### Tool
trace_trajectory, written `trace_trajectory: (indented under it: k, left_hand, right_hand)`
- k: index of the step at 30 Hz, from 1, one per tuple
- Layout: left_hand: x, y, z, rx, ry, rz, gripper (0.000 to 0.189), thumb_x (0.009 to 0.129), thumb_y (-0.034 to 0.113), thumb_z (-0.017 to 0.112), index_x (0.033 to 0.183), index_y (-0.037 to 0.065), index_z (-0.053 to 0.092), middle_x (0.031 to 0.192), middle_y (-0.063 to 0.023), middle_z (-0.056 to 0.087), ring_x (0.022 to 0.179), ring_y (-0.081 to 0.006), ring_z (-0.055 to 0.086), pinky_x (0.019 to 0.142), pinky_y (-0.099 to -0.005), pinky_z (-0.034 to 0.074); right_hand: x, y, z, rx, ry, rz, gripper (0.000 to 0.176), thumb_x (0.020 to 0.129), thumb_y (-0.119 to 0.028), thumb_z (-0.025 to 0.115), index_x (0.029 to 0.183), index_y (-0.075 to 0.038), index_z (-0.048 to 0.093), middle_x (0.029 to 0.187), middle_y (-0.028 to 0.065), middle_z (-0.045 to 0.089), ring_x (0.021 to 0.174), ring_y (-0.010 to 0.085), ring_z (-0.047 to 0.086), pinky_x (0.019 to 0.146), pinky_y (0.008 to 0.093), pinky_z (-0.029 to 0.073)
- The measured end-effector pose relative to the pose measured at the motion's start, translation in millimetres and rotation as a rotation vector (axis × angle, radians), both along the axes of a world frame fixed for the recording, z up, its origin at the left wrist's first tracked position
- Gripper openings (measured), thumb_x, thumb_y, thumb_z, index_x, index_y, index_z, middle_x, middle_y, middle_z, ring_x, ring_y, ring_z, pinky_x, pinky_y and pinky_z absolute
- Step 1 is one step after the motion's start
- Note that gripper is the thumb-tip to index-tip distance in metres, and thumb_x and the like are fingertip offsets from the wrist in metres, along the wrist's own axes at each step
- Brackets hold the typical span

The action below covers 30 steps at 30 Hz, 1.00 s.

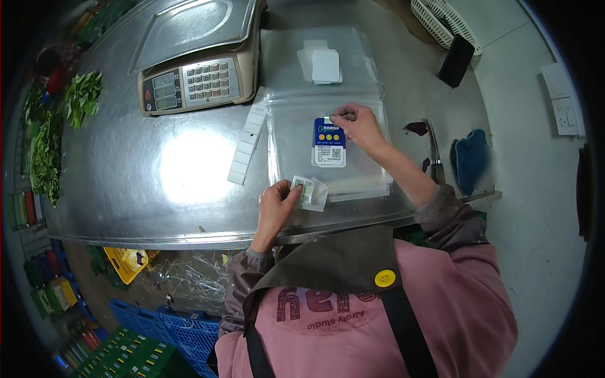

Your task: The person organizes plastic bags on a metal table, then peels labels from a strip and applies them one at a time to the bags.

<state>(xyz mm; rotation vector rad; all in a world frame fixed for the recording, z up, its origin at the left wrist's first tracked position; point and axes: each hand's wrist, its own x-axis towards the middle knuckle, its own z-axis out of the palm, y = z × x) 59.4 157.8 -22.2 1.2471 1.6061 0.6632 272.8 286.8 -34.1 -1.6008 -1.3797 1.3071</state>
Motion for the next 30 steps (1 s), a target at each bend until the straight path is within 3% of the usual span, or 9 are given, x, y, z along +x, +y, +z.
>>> trace_trajectory:
  k: [2,7,10,14,16,19,23,26,30]
  left_hand:
    - [-2.7,0.8,-2.6,-0.019,0.028,-0.005,0.025,0.079,0.022,0.061,0.073,-0.002,0.059,0.054,-0.0093,0.053,0.049,-0.0113,0.047,0.050,-0.0299,0.038]
    - [-1.6,4.6,10.9,-0.083,0.028,-0.034,0.025,0.079,0.022,0.061,0.075,-0.002,0.061,0.056,-0.0073,0.056,0.050,-0.0114,0.048,0.051,-0.0291,0.040]
    - [-1.8,3.9,8.3,-0.074,0.013,-0.020,0.024,0.079,0.022,0.061,0.076,-0.002,0.061,0.057,-0.0065,0.056,0.051,-0.0103,0.048,0.052,-0.0285,0.040]
    - [-3.1,4.3,8.5,-0.129,0.014,-0.037,0.024,0.079,0.022,0.061,0.077,-0.002,0.061,0.057,-0.0064,0.056,0.052,-0.0094,0.047,0.052,-0.0280,0.040]
    - [-2.8,2.2,-0.4,-0.092,-0.024,-0.001,0.025,0.079,0.022,0.062,0.076,-0.002,0.061,0.057,-0.0064,0.056,0.052,-0.0087,0.048,0.052,-0.0280,0.040]
    - [-3.0,1.0,-6.3,-0.066,-0.046,0.015,0.024,0.080,0.021,0.062,0.076,-0.002,0.061,0.057,-0.0037,0.056,0.052,-0.0070,0.046,0.051,-0.0261,0.039]
    - [-10.0,-2.4,-1.2,-0.109,-0.214,0.043,0.019,0.082,0.018,0.060,0.079,-0.001,0.061,0.063,-0.0003,0.058,0.057,-0.0047,0.046,0.055,-0.0223,0.038]
    - [-26.8,-8.9,13.0,-0.149,-0.583,0.082,0.013,0.085,0.011,0.055,0.089,0.000,0.060,0.079,-0.0001,0.061,0.070,-0.0048,0.052,0.065,-0.0190,0.040]
    - [-54.2,-22.0,32.5,-0.173,-0.645,0.187,0.018,0.084,0.008,0.056,0.099,-0.001,0.059,0.086,-0.0033,0.063,0.078,-0.0095,0.058,0.073,-0.0229,0.045]
  right_hand:
    - [-8.8,2.1,-8.2,0.111,-0.079,0.022,0.016,0.078,-0.015,0.063,0.086,-0.003,0.059,0.063,0.0009,0.056,0.058,0.0083,0.052,0.050,0.0236,0.040]
    - [-23.1,2.4,3.4,0.243,-0.689,0.229,0.023,0.075,-0.025,0.060,0.092,-0.009,0.057,0.080,0.0096,0.063,0.074,0.0289,0.061,0.065,0.0406,0.045]
    - [-21.3,3.6,17.6,0.199,-0.919,0.223,0.027,0.075,-0.025,0.060,0.096,-0.009,0.052,0.078,0.0080,0.062,0.077,0.0306,0.060,0.067,0.0411,0.045]
    - [22.8,-7.3,19.1,0.302,-0.680,0.240,0.032,0.071,-0.025,0.065,0.096,-0.009,0.052,0.077,0.0068,0.061,0.076,0.0292,0.060,0.065,0.0391,0.046]
    - [42.0,-23.5,32.6,0.349,-0.562,0.482,0.032,0.070,-0.023,0.065,0.096,-0.010,0.052,0.085,0.0085,0.058,0.083,0.0277,0.058,0.068,0.0381,0.046]
    - [63.1,-49.8,41.7,0.305,-0.768,0.650,0.031,0.071,-0.022,0.062,0.098,-0.011,0.052,0.096,0.0076,0.054,0.093,0.0259,0.054,0.069,0.0400,0.045]
    - [78.5,-48.2,20.3,0.200,-0.656,0.604,0.033,0.068,-0.023,0.066,0.097,-0.012,0.053,0.097,0.0051,0.054,0.088,0.0265,0.055,0.070,0.0405,0.044]
    - [79.1,-39.0,17.5,0.174,-0.637,0.619,0.031,0.068,-0.023,0.066,0.094,-0.013,0.054,0.096,0.0035,0.053,0.087,0.0266,0.055,0.069,0.0413,0.043]
    - [65.5,-44.0,43.4,0.249,-0.732,0.704,0.024,0.071,-0.021,0.064,0.090,-0.010,0.054,0.091,0.0048,0.053,0.082,0.0263,0.056,0.067,0.0400,0.044]
